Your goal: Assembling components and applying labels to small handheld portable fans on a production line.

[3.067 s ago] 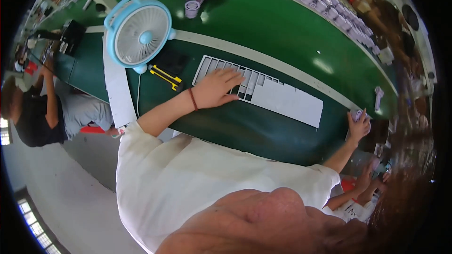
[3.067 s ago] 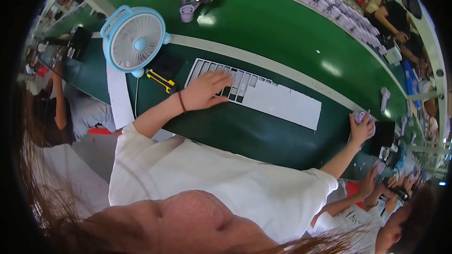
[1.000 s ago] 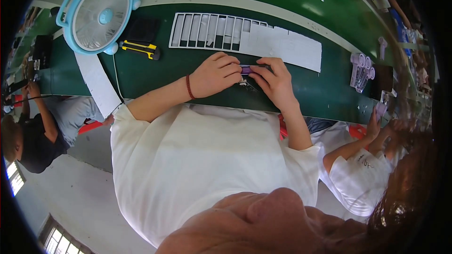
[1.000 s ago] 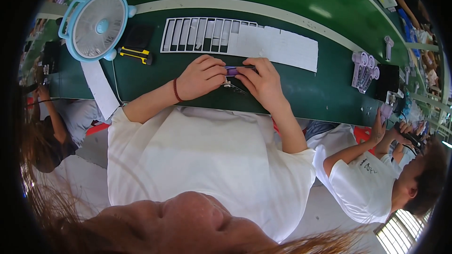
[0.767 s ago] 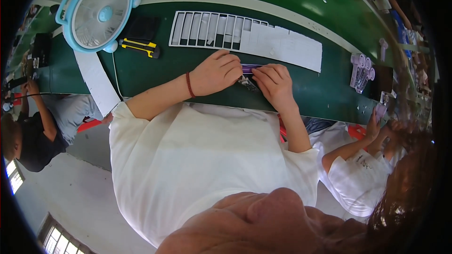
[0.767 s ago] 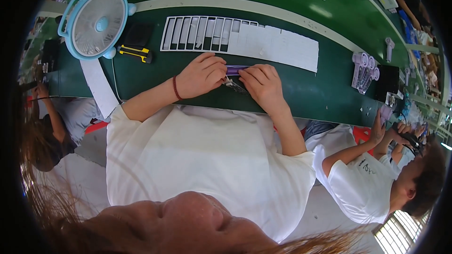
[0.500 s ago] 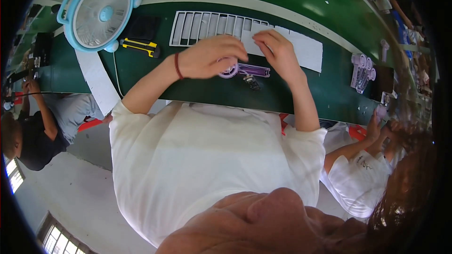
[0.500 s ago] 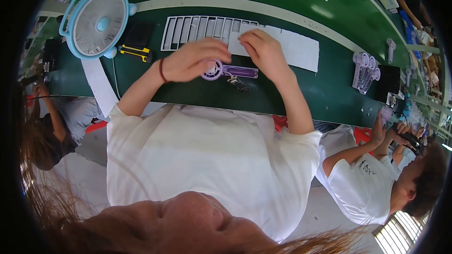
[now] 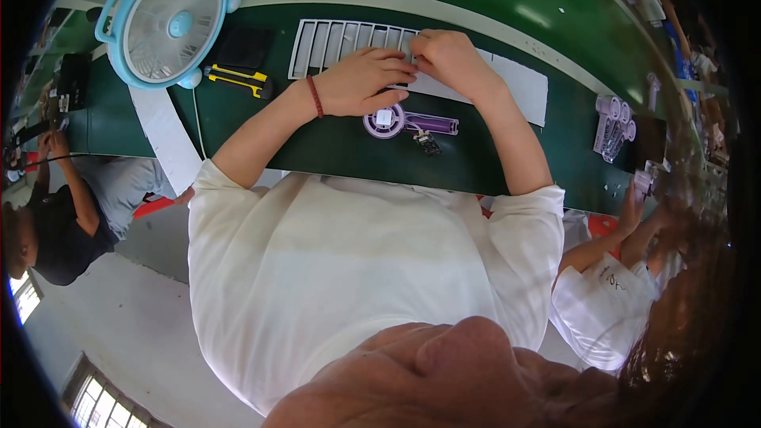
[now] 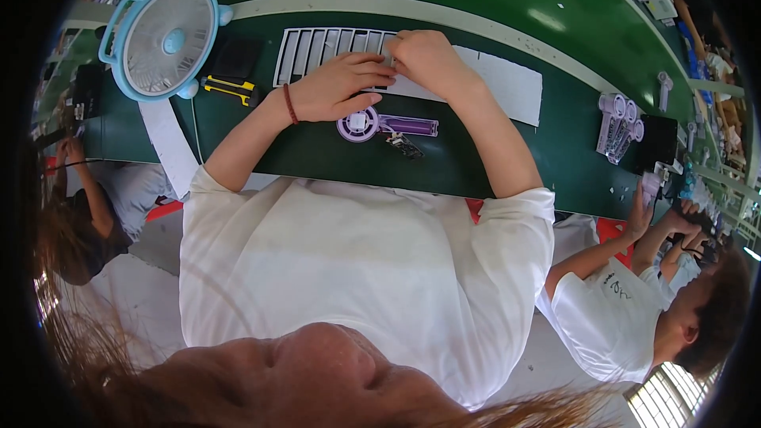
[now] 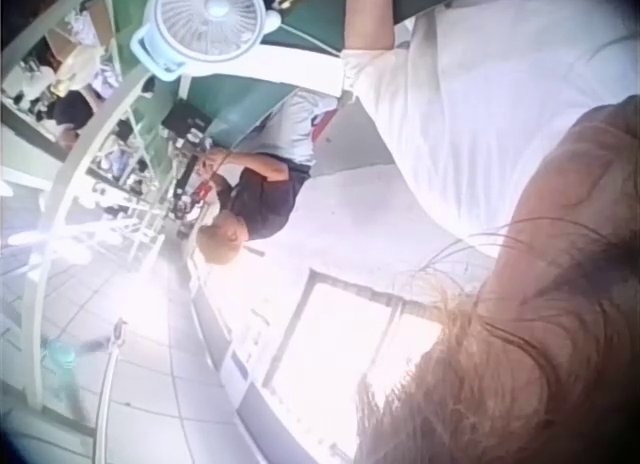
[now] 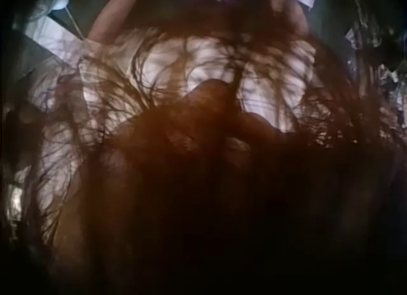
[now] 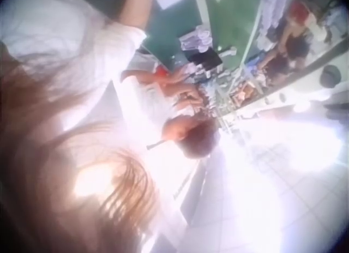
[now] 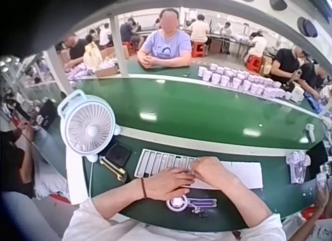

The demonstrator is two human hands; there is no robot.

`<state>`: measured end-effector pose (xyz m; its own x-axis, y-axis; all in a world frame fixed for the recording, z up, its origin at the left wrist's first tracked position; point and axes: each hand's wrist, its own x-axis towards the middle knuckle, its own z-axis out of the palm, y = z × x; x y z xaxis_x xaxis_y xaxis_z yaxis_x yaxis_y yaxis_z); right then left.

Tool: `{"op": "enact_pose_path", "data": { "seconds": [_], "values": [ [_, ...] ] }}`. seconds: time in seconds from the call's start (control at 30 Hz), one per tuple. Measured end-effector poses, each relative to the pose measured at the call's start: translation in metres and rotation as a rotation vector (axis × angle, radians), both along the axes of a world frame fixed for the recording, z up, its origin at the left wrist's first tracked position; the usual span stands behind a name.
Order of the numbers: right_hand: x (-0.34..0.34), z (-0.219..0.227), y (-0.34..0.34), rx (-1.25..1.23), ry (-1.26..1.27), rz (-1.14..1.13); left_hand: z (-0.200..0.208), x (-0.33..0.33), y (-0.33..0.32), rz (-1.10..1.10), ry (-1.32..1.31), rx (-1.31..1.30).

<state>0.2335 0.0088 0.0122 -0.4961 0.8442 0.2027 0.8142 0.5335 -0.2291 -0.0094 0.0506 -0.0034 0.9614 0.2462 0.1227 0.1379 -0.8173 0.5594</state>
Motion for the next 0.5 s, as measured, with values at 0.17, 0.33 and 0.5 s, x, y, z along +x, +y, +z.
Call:
{"op": "enact_pose_path", "data": {
  "seconds": [0.17,0.33,0.5],
  "values": [
    [0.005,-0.008,-0.002,-0.156,0.175,-0.14,0.0,-0.001,-0.002,0.01,0.005,0.007],
    [0.008,-0.017,-0.002,-0.133,0.333,-0.197,0.0,-0.003,-0.001,-0.008,0.042,0.019],
    [0.029,-0.037,0.001,-0.318,0.719,-0.284,-0.012,-0.002,0.0,-0.015,-0.032,-0.023]
  ]
}}
